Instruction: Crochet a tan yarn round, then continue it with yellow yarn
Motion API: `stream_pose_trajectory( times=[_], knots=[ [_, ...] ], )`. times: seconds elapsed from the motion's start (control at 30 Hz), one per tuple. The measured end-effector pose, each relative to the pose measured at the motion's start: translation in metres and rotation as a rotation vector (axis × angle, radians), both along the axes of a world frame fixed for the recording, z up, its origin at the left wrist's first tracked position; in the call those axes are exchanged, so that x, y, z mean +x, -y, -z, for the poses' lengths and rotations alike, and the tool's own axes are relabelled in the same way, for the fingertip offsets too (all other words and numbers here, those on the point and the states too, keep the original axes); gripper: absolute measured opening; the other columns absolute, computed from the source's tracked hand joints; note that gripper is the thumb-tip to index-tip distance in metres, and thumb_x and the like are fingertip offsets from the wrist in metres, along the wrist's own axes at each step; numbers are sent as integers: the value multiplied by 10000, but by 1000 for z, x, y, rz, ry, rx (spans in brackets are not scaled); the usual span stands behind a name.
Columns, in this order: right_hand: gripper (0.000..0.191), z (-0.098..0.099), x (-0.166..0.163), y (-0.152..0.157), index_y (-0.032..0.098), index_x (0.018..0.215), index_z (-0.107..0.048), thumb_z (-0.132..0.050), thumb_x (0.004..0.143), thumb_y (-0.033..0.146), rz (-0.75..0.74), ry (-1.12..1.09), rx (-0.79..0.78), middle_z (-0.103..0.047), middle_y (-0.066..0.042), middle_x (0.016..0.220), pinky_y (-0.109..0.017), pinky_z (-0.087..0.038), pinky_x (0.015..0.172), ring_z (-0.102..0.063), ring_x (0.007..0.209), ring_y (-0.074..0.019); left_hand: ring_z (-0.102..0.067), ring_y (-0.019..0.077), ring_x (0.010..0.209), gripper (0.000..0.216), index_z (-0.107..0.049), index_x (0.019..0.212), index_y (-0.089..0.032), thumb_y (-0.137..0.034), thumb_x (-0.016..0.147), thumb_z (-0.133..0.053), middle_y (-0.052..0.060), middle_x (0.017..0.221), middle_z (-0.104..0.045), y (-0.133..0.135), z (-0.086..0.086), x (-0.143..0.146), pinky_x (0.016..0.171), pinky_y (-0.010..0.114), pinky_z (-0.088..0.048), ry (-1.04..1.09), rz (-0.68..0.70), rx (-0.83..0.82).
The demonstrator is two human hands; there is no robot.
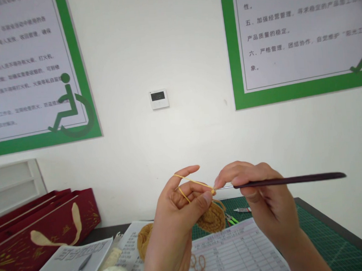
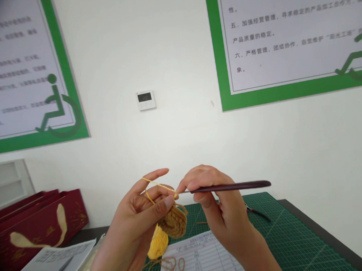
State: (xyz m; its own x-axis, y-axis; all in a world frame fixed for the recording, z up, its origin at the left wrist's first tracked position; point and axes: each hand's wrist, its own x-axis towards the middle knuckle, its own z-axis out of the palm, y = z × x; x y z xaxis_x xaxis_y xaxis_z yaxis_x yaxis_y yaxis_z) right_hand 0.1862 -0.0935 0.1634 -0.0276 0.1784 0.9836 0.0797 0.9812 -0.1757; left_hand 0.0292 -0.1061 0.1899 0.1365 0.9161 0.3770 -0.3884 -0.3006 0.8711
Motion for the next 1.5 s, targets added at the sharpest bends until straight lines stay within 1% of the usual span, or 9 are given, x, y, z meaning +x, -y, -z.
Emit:
stream_pose_trajectory(
  times=[0.2, 0.37, 0.6, 0.87, 1.0, 1.07, 1.2, 1.5],
  knots=[
    [231, 1, 1, -1, 238, 1071, -580, -478, 904, 115, 68, 76, 102, -685, -76, 940, -481, -498, 798, -628, 907, -241, -597, 136, 648, 555, -615, 1140, -160, -130, 616, -798, 36, 715, -684, -1, 0, 0, 612, 230, -445, 13, -10, -15],
    [198, 4, -6, -6, 230, 1057, -600, -491, 913, 148, 23, -14, 129, -685, -81, 940, -491, -501, 786, -633, 883, -241, -588, 118, 632, 573, -608, 1137, -159, -130, 602, -812, 24, 711, -676, -1, 1, 1, 623, 226, -454, 48, 14, -31],
    [114, 5, -19, -11, 221, 991, -588, -494, 931, 196, -60, -182, 68, -680, -76, 871, -474, -505, 740, -647, 870, -254, -581, 112, 606, 594, -598, 1146, -155, -134, 596, -823, 22, 716, -676, 0, 0, 0, 611, 234, -465, 71, 8, -49],
    [74, 7, -25, -13, 211, 945, -567, -495, 936, 224, -139, -250, -47, -638, -50, 835, -424, -502, 746, -645, 845, -220, -582, 114, 591, 586, -596, 1145, -151, -126, 604, -820, 11, 698, -676, 0, 1, 0, 605, 244, -461, 79, 19, -40],
    [45, 8, -24, -15, 210, 926, -580, -539, 912, 221, -121, -235, -93, -648, -42, 849, -410, -509, 778, -645, 828, -194, -606, 124, 604, 602, -588, 1158, -158, -124, 603, -820, 5, 699, -685, -2, 3, -2, 629, 262, -475, 74, 32, -23],
    [22, 9, -22, -17, 217, 905, -585, -577, 889, 229, -100, -235, -100, -653, -34, 847, -409, -515, 789, -647, 834, -191, -625, 137, 604, 624, -591, 1150, -162, -130, 577, -836, 8, 704, -696, -5, 5, -2, 642, 282, -487, 71, 41, -15],
    [52, 11, -20, -21, 228, 872, -597, -639, 848, 248, -47, -205, -133, -663, -27, 854, -407, -524, 801, -645, 846, -188, -648, 158, 604, 643, -590, 1152, -160, -138, 562, -845, 9, 686, -700, -9, 7, -1, 658, 310, -503, 75, 48, -7],
    [84, 11, -15, -26, 224, 832, -615, -682, 821, 273, -42, -142, -108, -676, -27, 871, -399, -525, 790, -651, 848, -182, -644, 156, 598, 616, -591, 1145, -159, -127, 579, -830, 6, 671, -693, -11, 9, 1, 637, 304, -502, 81, 32, 17]
  ],
)
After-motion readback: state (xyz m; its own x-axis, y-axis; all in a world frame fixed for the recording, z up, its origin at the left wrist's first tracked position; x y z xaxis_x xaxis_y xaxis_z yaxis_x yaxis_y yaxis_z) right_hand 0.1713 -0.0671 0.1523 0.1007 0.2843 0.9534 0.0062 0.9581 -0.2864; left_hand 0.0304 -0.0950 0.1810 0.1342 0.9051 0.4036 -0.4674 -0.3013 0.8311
